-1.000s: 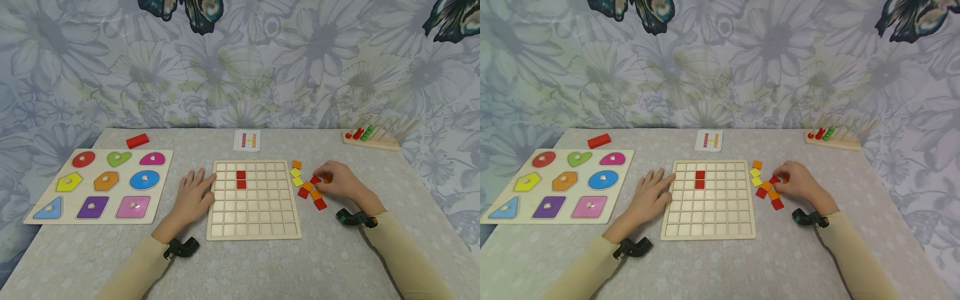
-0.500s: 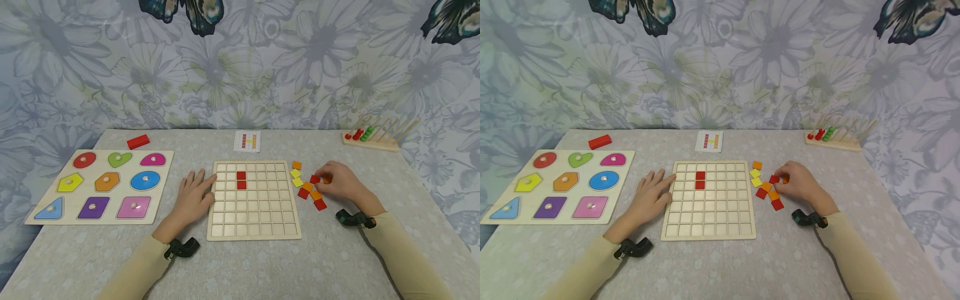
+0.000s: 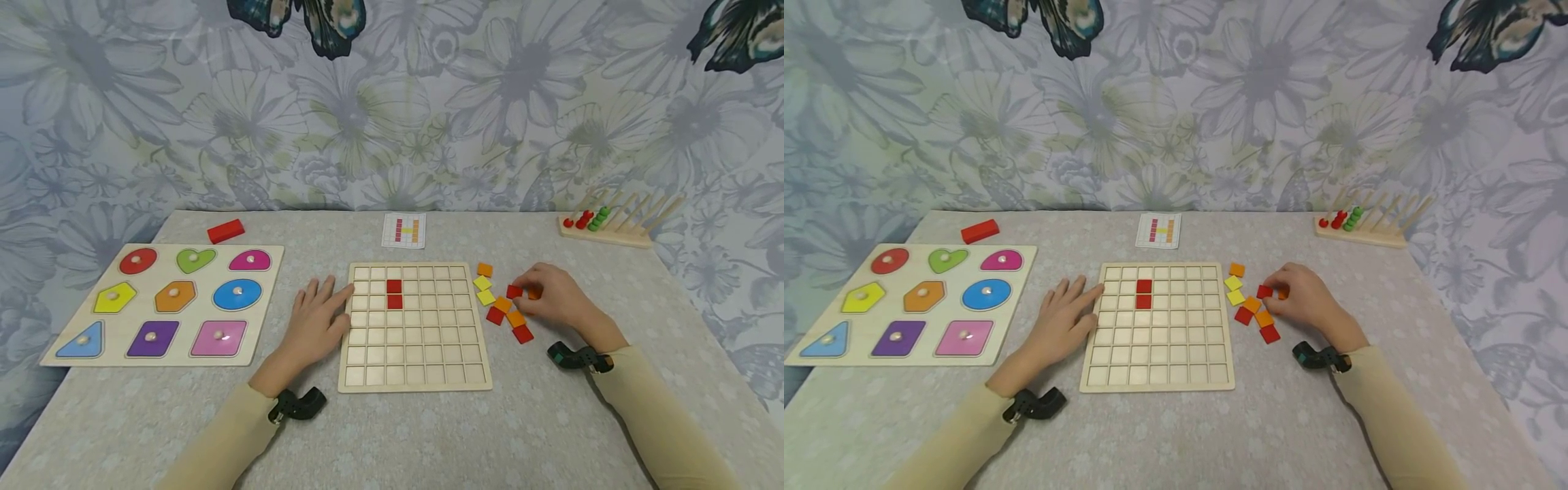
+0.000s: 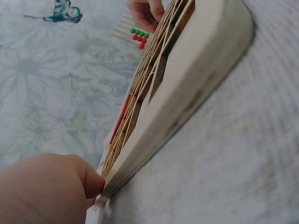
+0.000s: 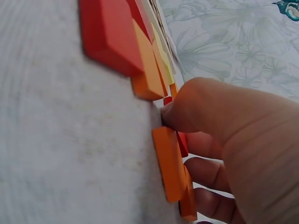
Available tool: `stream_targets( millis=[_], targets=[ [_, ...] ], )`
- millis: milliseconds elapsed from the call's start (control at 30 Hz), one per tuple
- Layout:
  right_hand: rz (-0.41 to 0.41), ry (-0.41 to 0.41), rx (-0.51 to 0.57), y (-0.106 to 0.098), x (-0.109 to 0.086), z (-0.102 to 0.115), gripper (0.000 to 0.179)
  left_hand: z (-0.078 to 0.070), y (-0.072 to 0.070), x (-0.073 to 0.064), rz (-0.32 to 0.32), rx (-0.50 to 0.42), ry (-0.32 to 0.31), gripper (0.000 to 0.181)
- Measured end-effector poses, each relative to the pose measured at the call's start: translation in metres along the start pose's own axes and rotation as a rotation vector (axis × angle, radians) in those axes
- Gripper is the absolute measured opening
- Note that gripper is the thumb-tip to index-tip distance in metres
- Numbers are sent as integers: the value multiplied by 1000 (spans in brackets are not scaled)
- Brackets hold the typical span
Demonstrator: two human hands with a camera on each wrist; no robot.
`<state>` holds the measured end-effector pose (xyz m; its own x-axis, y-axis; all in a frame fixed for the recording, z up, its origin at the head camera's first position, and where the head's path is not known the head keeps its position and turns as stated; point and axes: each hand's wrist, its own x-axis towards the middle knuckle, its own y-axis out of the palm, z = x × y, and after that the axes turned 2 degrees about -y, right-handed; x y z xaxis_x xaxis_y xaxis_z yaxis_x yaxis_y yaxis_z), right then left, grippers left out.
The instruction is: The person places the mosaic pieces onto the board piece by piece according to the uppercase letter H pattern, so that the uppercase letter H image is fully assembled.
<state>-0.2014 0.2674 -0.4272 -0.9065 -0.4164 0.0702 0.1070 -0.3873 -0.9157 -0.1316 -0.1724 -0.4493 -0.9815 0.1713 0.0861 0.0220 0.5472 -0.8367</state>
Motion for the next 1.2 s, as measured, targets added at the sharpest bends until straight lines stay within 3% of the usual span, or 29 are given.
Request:
stream_targets(
  millis=[1200],
  targets=[
    [-62, -15, 4, 2, -1, 4, 25, 3, 2, 0, 13, -8, -5, 57]
  ],
)
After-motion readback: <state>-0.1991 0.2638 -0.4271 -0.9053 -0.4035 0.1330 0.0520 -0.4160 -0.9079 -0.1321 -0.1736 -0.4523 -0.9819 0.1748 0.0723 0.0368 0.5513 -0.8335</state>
